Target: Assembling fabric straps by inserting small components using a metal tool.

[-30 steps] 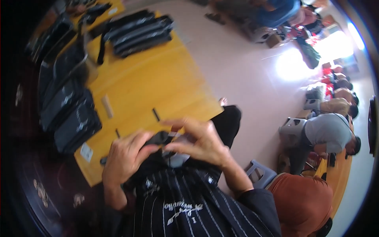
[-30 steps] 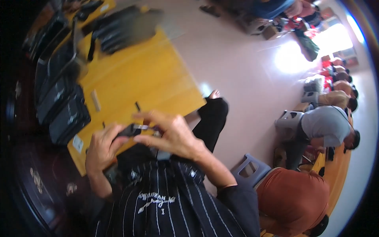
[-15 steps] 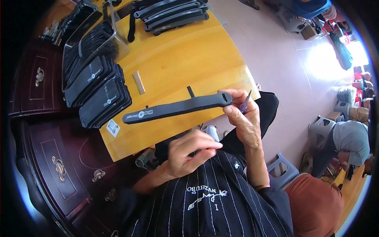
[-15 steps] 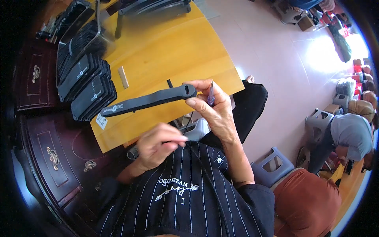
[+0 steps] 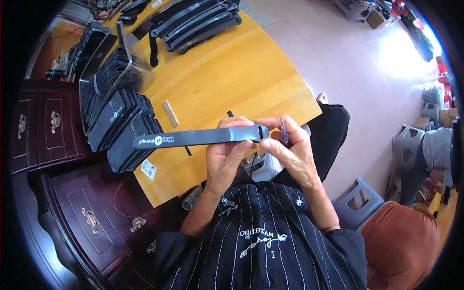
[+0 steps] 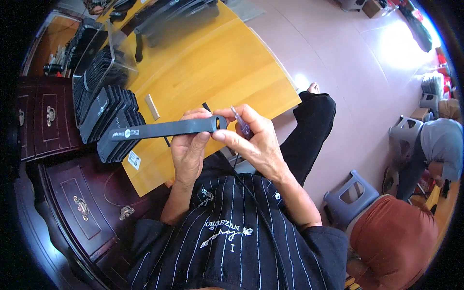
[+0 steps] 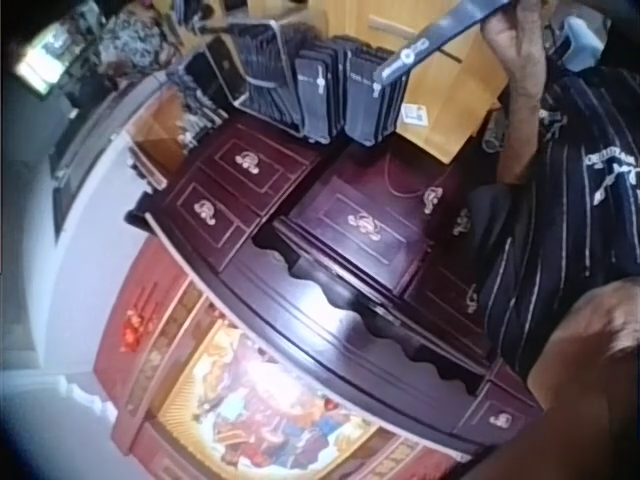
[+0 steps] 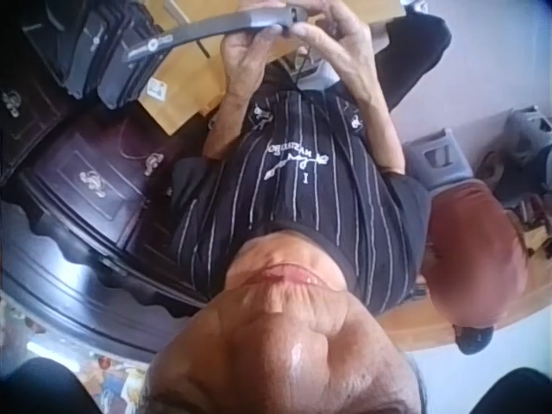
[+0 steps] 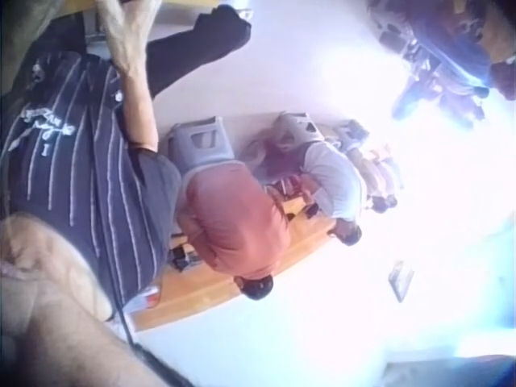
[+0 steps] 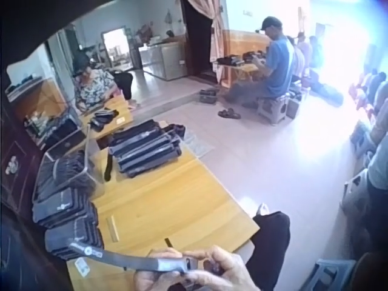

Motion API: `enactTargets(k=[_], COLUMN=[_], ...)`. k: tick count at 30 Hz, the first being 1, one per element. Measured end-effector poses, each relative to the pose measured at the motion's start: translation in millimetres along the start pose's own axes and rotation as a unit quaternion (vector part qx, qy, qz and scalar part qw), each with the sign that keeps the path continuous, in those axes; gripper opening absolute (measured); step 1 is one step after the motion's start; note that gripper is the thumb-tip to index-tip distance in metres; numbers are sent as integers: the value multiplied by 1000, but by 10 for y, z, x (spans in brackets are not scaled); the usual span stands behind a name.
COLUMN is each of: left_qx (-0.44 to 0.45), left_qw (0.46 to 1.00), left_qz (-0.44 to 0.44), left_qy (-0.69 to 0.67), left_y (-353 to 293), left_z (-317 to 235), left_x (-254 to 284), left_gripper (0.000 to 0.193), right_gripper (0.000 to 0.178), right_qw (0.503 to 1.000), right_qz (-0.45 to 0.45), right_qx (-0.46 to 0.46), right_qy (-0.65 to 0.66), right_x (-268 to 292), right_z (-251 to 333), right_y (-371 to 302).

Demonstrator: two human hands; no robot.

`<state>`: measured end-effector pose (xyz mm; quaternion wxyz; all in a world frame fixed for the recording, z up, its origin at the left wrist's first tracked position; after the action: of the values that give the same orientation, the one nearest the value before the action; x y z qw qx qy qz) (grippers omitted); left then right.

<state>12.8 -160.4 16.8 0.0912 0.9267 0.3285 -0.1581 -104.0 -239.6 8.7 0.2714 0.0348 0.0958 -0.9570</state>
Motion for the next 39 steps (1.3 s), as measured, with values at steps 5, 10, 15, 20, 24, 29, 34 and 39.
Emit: enactTargets(k=[5,10,15,20,24,29,34,39], left_qx=[-4,-55,40,-7,33,109,33,-93], left_qw=[1000,994,999,999,999,978,993,985], left_qz=[-8,47,14,18,17,-46,-82,-4], left_qy=[-4,85,-21,31,33,-171,-82,142], left_y=[-28,-14,-157,-191,-242,-516,-739,-825], left_z=[-122,36,40,-42,23,41,63,-95], left_x=[15,12,108,196,240,385,446,289], left_gripper=[29,23,28,30,27,27,30,26], right_gripper=[34,29,29,24,27,23,18,13], right_qw=[993,992,932,998,945,904,997,880], right_qz=[19,-71,-61,-51,-7,46,-6,59], right_qx=[-71,32,285,-19,-230,366,72,-258], right_qy=[96,-97,-215,23,234,-214,34,393], right_x=[-81,31,-185,-196,-238,-488,-258,-275], right_z=[71,154,430,61,-236,532,32,-519], right_y=[-24,-73,-262,-185,-289,-657,-703,-834])
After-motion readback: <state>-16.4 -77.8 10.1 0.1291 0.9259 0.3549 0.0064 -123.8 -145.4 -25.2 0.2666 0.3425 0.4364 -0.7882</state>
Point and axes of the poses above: each hand's wrist, its own y-axis towards the middle knuckle, its own x-axis out of the back of the hand, z = x × y, the point moved 7 cm from there along y, towards the middle knuckle, and after that the axes turned 13 degrees about -z, right-handed, at the moved point
